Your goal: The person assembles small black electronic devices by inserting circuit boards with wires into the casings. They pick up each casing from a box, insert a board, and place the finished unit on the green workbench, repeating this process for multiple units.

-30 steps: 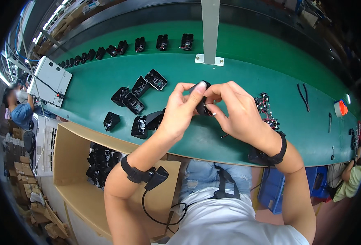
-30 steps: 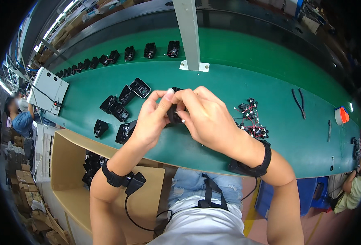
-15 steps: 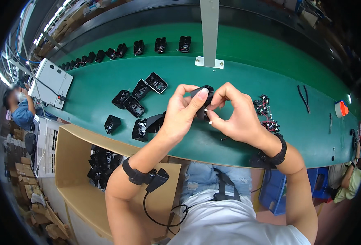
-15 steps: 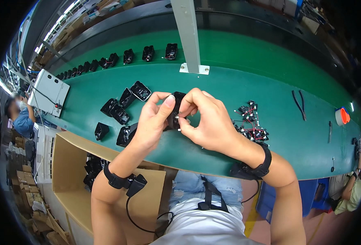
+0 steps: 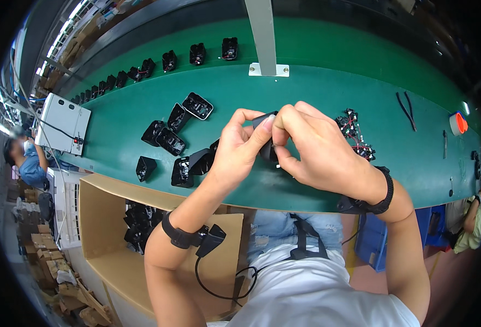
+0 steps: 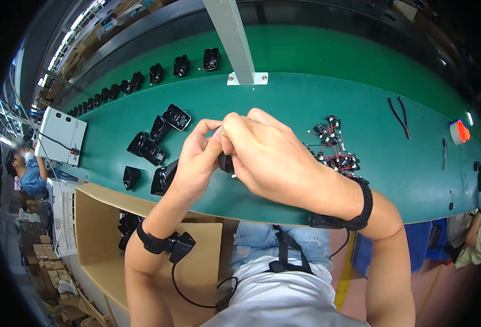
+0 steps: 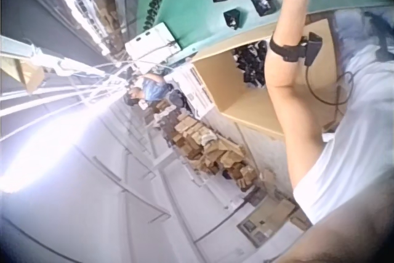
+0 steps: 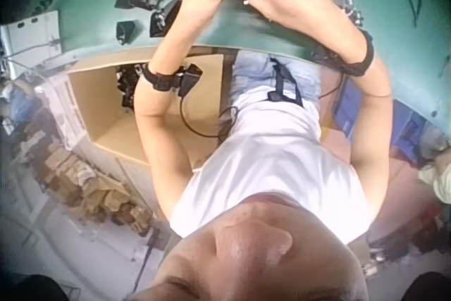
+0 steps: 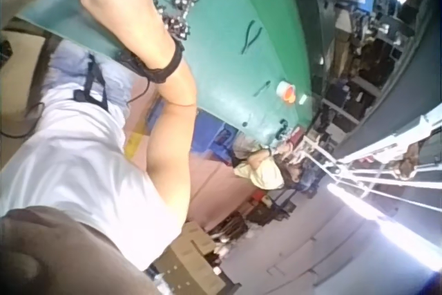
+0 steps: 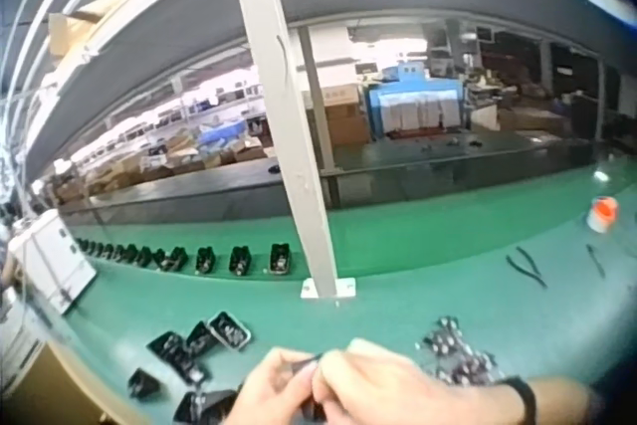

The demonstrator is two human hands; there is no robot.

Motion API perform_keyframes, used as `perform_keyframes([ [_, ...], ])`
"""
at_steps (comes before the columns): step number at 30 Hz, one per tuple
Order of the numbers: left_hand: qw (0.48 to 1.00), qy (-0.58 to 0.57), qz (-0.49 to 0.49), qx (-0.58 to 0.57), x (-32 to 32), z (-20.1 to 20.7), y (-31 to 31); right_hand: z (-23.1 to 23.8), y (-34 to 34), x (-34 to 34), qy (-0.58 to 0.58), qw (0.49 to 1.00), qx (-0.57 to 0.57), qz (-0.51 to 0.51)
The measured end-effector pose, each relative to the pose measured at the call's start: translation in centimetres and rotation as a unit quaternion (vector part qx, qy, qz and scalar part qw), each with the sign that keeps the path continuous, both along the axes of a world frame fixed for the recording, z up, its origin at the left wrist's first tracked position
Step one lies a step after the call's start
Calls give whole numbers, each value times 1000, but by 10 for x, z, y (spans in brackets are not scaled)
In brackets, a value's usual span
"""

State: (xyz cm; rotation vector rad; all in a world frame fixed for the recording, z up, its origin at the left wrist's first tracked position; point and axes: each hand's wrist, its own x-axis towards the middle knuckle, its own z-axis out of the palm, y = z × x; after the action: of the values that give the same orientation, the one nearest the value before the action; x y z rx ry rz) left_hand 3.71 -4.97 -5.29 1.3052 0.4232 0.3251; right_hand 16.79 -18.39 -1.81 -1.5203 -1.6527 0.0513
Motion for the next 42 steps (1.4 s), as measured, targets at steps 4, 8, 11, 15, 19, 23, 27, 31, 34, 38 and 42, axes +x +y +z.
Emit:
perform_keyframes([
  [4,997,-19,-6,-77,3,2,-5,1,1,0,90,996,15,3],
  [8,991,-44,-38,-122,2,-1,-3,-4,4,0,120,993,20,1],
  [11,994,-38,-5,-105,1,0,-2,-6,3,3,3,1000,24,-10],
  [15,994,-61,31,-89,2,11,3,1,2,10,47,996,8,71],
  [19,986,-98,40,-133,4,9,12,5,4,4,96,994,2,43],
  [23,993,-85,40,-68,-2,8,13,-13,21,14,127,987,4,94],
  [27,998,-16,29,-55,-1,6,16,-16,24,15,126,987,-39,90],
  [31,972,15,190,139,3,-20,42,-6,59,15,15,998,-43,45],
  [34,896,-29,352,268,8,-25,61,-15,124,32,-90,993,-67,-45],
  [38,843,25,332,421,4,-26,70,-41,199,56,-201,946,-177,-184],
  [42,764,88,243,591,4,-27,53,-47,240,46,-255,873,-311,-277],
])
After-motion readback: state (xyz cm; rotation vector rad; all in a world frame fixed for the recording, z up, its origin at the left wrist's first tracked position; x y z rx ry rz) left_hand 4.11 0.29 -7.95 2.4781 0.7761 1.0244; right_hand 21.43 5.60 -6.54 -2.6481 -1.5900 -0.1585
